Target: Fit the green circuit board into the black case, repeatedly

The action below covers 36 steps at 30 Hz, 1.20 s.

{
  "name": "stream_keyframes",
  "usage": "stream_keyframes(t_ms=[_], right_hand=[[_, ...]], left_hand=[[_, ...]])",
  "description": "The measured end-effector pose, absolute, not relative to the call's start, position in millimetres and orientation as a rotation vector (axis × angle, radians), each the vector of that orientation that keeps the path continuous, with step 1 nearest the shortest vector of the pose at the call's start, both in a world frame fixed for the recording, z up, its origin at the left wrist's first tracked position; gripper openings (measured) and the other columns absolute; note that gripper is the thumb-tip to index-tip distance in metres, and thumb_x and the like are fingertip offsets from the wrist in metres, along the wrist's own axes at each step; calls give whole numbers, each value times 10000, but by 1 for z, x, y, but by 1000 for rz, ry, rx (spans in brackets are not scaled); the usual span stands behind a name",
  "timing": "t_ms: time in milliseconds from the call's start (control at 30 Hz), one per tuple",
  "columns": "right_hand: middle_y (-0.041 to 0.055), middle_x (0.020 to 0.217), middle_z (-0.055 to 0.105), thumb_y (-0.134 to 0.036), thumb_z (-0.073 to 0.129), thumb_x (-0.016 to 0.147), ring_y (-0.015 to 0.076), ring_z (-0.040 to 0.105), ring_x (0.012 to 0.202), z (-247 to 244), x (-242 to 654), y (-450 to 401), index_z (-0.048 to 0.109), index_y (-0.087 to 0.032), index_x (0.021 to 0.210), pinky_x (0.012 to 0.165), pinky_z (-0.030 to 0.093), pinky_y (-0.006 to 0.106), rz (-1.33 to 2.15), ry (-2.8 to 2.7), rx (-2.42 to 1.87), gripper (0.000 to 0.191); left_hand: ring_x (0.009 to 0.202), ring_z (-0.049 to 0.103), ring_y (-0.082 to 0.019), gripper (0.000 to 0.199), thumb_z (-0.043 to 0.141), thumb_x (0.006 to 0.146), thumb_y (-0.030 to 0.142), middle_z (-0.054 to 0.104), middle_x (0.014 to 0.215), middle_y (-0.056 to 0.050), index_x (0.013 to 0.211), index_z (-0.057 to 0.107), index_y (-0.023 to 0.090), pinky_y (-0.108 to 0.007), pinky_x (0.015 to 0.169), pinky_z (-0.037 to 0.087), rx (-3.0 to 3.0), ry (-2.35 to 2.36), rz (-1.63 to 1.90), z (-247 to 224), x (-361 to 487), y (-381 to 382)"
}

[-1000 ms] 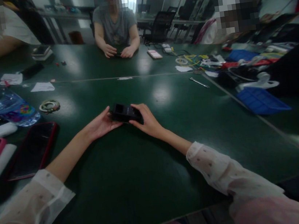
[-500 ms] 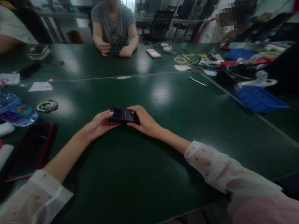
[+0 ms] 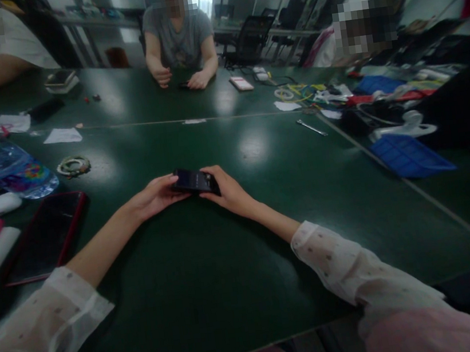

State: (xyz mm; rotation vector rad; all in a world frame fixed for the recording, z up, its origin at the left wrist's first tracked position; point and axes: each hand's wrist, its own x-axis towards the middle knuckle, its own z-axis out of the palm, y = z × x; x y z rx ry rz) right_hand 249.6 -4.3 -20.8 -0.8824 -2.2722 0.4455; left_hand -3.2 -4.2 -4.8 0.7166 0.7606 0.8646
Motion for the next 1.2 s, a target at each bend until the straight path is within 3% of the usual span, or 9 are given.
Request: stream_keyframes(t_ms=[333, 733, 1200], right_hand=[[135, 1296, 570, -291, 720, 885, 295, 592, 1195, -21, 250, -1, 426, -231, 1380, 1020, 507, 499, 526, -2230, -832, 579], [101, 1326, 607, -545, 785, 796, 307, 603, 1224, -14, 257, 9, 511, -262, 1334, 1059, 482, 542, 1073, -2045, -849, 667], [91, 1270, 633, -457, 826, 779, 268, 640, 1139, -4, 260, 8, 551, -252, 1316, 1010, 516, 517, 1353, -1943, -907, 637]], left_hand=[[1245, 628, -265, 249, 665, 904, 206, 714, 1195, -114, 1147, 672, 154, -461, 1150, 457, 711, 751, 850, -5, -3, -3], [1277, 606, -282, 332, 693, 887, 239, 685, 1256, -130, 1207, 646, 161, -459, 1153, 453, 695, 776, 871, -1, -2, -7], [1334, 560, -270, 388, 686, 885, 229, 651, 1351, -105, 1270, 657, 195, -456, 1190, 409, 819, 730, 814, -4, -3, -7]])
